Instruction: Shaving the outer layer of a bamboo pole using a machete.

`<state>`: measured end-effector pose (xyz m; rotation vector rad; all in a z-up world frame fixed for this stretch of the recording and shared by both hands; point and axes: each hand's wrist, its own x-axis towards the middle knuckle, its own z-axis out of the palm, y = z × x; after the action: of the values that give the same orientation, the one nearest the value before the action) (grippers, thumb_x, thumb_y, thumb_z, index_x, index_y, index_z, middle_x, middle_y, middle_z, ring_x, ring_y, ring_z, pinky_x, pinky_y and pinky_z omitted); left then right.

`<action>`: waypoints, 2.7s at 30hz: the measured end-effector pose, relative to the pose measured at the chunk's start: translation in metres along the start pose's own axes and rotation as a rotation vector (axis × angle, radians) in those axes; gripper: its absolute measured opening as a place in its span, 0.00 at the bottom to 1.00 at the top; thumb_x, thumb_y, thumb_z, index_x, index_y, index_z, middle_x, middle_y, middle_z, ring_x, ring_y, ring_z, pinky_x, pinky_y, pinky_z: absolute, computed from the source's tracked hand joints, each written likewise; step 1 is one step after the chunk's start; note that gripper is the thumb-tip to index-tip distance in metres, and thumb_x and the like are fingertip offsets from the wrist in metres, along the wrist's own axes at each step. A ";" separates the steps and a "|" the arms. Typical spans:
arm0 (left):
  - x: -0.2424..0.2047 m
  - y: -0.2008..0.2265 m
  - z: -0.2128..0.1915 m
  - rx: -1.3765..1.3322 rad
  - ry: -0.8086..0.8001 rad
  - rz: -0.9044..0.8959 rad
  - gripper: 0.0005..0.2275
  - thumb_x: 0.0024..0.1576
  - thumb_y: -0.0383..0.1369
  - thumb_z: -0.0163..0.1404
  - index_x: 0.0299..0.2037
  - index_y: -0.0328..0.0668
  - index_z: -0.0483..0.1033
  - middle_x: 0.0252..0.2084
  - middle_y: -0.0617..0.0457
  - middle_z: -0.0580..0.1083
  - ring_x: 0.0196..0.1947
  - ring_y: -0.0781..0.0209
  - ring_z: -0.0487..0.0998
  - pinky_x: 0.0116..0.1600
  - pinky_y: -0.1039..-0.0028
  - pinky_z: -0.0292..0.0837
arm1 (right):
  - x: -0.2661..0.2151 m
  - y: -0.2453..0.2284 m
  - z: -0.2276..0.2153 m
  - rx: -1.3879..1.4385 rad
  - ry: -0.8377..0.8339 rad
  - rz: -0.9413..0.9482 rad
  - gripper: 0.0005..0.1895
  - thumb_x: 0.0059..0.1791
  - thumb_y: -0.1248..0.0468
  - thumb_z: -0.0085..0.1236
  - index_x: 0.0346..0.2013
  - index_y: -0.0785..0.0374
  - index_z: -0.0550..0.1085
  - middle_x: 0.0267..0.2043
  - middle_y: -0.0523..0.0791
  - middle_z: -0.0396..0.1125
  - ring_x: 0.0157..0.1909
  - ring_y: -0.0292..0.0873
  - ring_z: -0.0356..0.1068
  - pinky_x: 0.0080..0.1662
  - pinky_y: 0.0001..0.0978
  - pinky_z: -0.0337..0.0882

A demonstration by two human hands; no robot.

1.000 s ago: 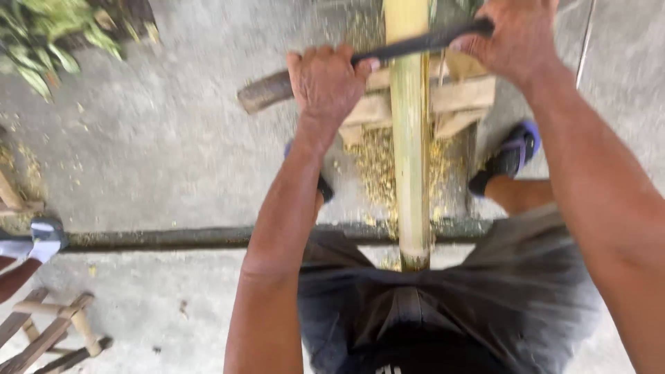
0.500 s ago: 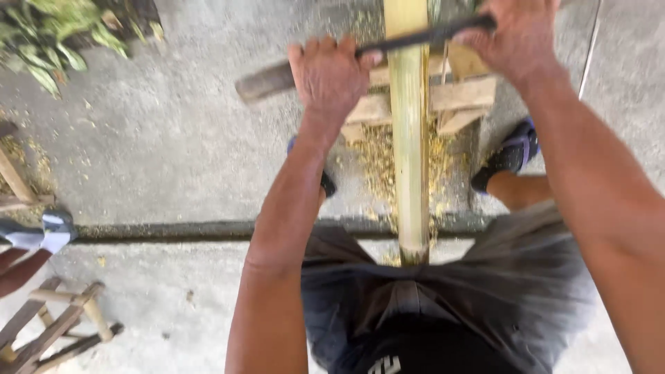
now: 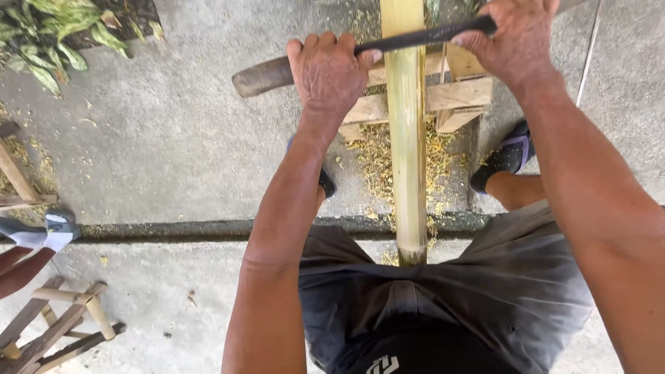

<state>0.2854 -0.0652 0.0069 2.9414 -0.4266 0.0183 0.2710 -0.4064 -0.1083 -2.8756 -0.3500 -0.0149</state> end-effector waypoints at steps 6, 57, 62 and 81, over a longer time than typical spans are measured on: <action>0.007 -0.006 0.008 0.011 0.099 0.038 0.21 0.58 0.57 0.50 0.28 0.48 0.79 0.23 0.56 0.70 0.29 0.60 0.68 0.49 0.57 0.56 | 0.011 -0.010 -0.018 0.081 0.064 -0.006 0.39 0.51 0.24 0.36 0.31 0.54 0.76 0.37 0.42 0.66 0.55 0.48 0.62 0.67 0.56 0.51; -0.034 -0.024 0.052 -0.262 0.192 0.013 0.22 0.62 0.57 0.46 0.33 0.49 0.79 0.27 0.56 0.72 0.29 0.59 0.70 0.48 0.58 0.57 | -0.010 -0.024 -0.055 -0.276 0.044 -0.141 0.27 0.51 0.34 0.49 0.36 0.52 0.77 0.39 0.41 0.67 0.51 0.47 0.63 0.62 0.53 0.54; -0.026 -0.028 0.066 -0.257 0.073 -0.040 0.26 0.57 0.62 0.42 0.29 0.50 0.79 0.24 0.56 0.72 0.27 0.60 0.70 0.50 0.60 0.59 | 0.001 -0.011 -0.043 -0.247 -0.001 -0.116 0.32 0.49 0.30 0.44 0.34 0.54 0.77 0.34 0.39 0.66 0.46 0.44 0.61 0.65 0.51 0.55; -0.009 -0.032 0.054 -0.209 0.249 0.032 0.25 0.63 0.61 0.44 0.29 0.49 0.77 0.25 0.56 0.70 0.28 0.59 0.68 0.48 0.58 0.59 | 0.010 -0.008 -0.050 -0.319 0.207 -0.226 0.30 0.50 0.32 0.49 0.36 0.56 0.75 0.35 0.41 0.64 0.47 0.44 0.62 0.61 0.45 0.53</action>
<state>0.2852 -0.0421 -0.0519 2.6817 -0.4100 0.3197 0.2794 -0.4085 -0.0579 -3.0860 -0.6841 -0.4430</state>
